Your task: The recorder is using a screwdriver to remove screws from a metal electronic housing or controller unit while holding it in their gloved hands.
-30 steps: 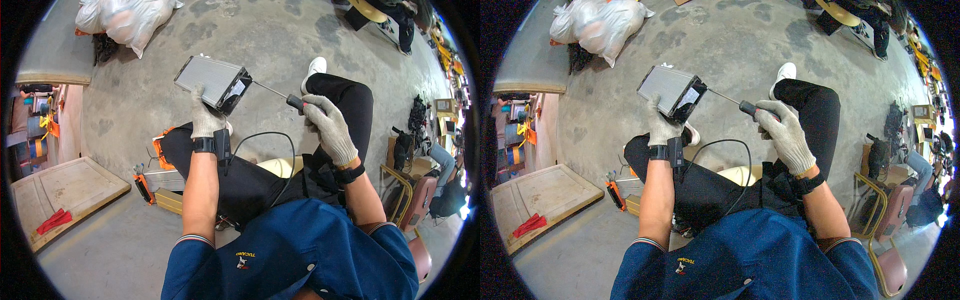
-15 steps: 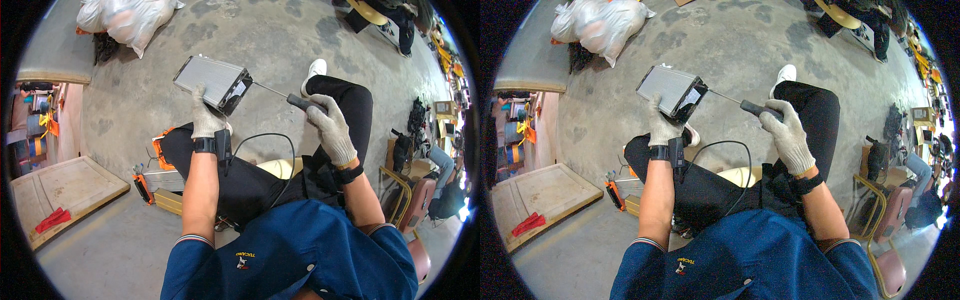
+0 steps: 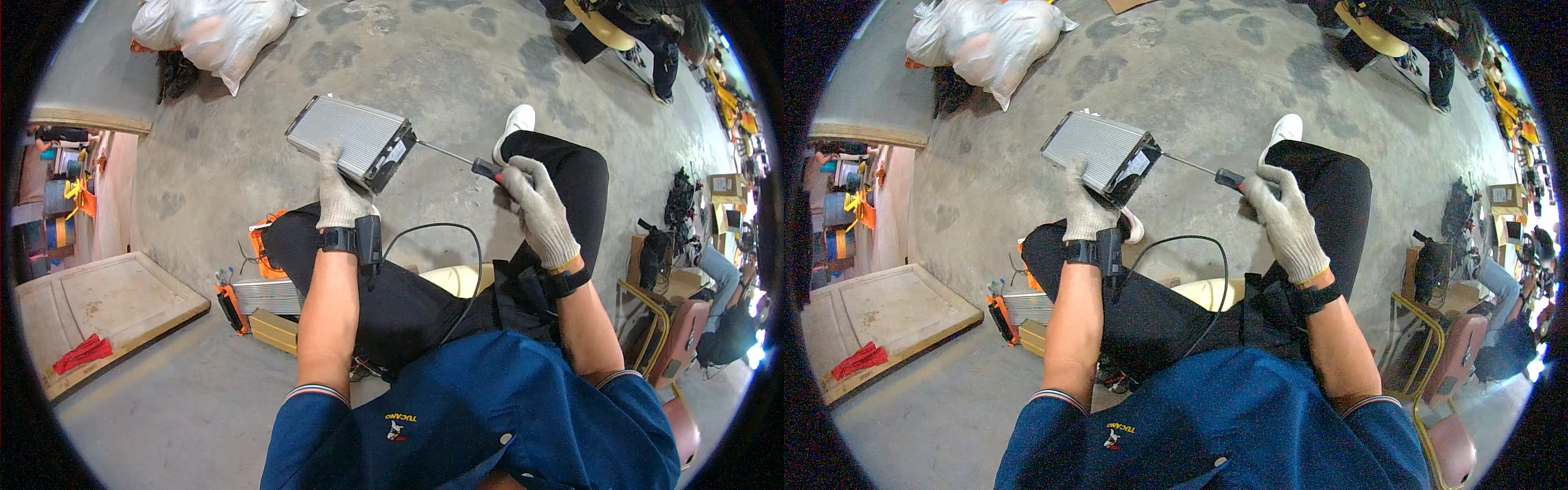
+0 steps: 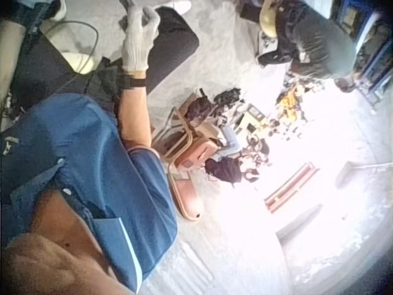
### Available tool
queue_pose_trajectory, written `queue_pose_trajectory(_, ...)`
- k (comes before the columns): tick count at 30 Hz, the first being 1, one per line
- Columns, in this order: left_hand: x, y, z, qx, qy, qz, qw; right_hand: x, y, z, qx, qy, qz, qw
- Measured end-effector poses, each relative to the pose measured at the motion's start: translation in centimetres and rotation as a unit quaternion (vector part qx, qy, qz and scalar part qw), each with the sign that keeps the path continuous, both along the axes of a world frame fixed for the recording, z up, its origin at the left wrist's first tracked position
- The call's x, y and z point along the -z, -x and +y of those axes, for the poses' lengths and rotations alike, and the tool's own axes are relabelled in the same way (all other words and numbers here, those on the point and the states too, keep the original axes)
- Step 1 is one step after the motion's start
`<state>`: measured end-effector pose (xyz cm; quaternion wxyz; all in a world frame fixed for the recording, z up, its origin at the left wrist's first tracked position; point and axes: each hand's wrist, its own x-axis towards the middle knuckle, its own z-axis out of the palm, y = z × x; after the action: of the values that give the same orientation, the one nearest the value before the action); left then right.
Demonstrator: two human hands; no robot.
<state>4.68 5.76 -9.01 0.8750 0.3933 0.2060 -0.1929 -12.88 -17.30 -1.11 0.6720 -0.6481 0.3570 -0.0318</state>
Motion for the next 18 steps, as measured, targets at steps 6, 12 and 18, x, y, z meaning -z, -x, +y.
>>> queue_pose_trajectory(6, 0.3, -0.2, 0.0, 0.000, 0.020, -0.008, 1.000, 2.8, 0.8, -2.2, -0.035, -0.032, -0.041, 0.998)
queue_pose_trajectory(12, 0.3, -0.2, 0.1, 0.005, 0.008, -0.010, 1.000, 1.7, 0.0, -1.6, 0.009, -0.093, -0.027, 0.995)
queue_pose_trajectory(18, -0.2, 0.0, 0.0, -0.001, 0.012, 0.013, 1.000, 3.6, 0.6, -2.1, -0.064, 0.018, -0.056, 0.996)
